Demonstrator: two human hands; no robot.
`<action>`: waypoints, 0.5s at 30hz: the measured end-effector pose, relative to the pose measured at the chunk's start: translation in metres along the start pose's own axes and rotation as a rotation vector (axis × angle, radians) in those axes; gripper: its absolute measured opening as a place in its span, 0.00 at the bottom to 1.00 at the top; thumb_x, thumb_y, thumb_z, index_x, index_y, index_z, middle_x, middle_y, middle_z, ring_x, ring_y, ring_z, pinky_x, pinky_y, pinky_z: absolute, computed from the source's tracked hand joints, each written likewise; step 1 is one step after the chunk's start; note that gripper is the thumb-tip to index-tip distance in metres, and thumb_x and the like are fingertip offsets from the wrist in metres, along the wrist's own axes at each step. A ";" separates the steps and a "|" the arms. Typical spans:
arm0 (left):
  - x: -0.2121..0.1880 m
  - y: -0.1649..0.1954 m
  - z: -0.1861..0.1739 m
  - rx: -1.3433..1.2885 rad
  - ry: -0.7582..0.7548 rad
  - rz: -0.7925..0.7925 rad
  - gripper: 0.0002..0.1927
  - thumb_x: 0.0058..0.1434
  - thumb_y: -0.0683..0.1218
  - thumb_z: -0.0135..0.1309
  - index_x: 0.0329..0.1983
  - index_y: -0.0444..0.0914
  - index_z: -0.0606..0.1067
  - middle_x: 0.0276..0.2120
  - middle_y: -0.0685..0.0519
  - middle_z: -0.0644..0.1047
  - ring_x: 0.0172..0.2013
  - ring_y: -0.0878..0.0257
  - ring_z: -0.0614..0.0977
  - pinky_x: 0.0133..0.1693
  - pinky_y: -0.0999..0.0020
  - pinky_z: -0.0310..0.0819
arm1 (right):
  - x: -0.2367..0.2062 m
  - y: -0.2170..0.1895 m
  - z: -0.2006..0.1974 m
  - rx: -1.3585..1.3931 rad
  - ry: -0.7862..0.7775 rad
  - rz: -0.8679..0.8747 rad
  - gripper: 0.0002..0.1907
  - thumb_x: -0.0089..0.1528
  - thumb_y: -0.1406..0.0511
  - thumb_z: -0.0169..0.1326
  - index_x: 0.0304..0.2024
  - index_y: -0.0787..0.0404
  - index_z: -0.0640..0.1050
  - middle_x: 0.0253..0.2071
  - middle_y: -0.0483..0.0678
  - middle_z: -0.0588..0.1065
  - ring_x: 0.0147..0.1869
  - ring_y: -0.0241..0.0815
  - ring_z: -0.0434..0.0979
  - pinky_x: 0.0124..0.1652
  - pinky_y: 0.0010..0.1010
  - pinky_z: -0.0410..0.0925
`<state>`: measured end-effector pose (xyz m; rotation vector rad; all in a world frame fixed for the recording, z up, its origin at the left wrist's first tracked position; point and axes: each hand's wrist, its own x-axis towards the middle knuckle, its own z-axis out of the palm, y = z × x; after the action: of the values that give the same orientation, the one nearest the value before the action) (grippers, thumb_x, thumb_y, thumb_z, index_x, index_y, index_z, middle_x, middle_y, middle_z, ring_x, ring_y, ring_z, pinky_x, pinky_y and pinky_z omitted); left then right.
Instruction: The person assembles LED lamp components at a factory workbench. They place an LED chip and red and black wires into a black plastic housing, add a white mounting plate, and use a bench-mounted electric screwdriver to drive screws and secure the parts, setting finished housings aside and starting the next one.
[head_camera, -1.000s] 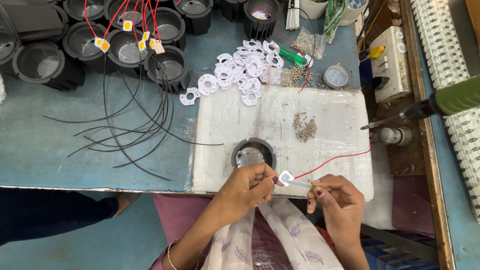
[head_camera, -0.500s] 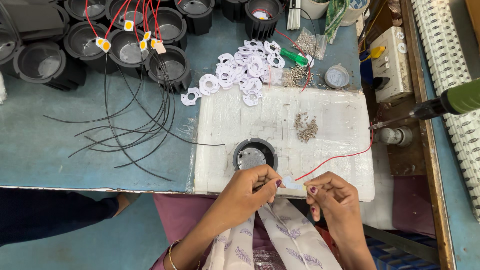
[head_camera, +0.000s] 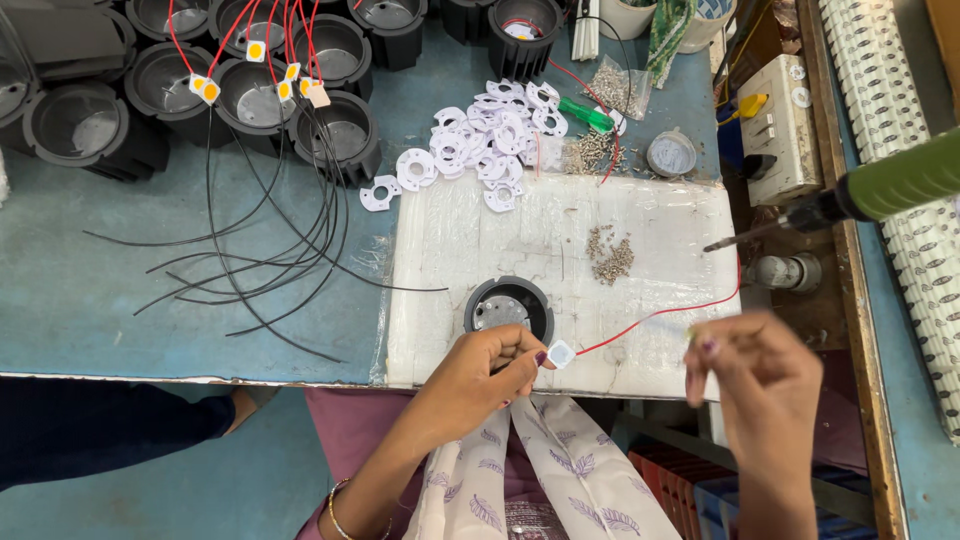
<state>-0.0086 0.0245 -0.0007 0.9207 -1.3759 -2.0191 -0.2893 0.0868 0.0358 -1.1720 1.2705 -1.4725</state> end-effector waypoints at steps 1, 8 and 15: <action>-0.001 0.000 0.000 0.007 -0.001 0.001 0.10 0.68 0.44 0.49 0.41 0.32 0.76 0.25 0.59 0.72 0.27 0.74 0.71 0.28 0.76 0.64 | 0.010 0.002 0.006 -0.170 0.056 -0.088 0.04 0.69 0.73 0.53 0.45 0.67 0.77 0.36 0.50 0.77 0.33 0.33 0.77 0.33 0.24 0.71; -0.016 0.004 0.002 0.061 -0.032 -0.083 0.10 0.67 0.44 0.49 0.38 0.31 0.75 0.24 0.58 0.72 0.25 0.73 0.68 0.27 0.74 0.60 | 0.125 0.067 0.029 -1.055 0.202 -0.637 0.06 0.69 0.75 0.55 0.49 0.70 0.76 0.40 0.58 0.76 0.39 0.53 0.79 0.40 0.39 0.71; -0.024 0.006 -0.001 0.097 -0.057 0.002 0.10 0.67 0.43 0.49 0.39 0.31 0.75 0.24 0.59 0.72 0.28 0.73 0.71 0.30 0.75 0.65 | 0.185 0.107 0.000 -1.272 0.258 -0.421 0.03 0.68 0.72 0.51 0.41 0.69 0.73 0.42 0.61 0.75 0.43 0.65 0.75 0.42 0.50 0.68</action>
<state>0.0077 0.0391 0.0106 0.9092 -1.5166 -2.0067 -0.3251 -0.1071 -0.0476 -2.1834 2.3840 -1.0100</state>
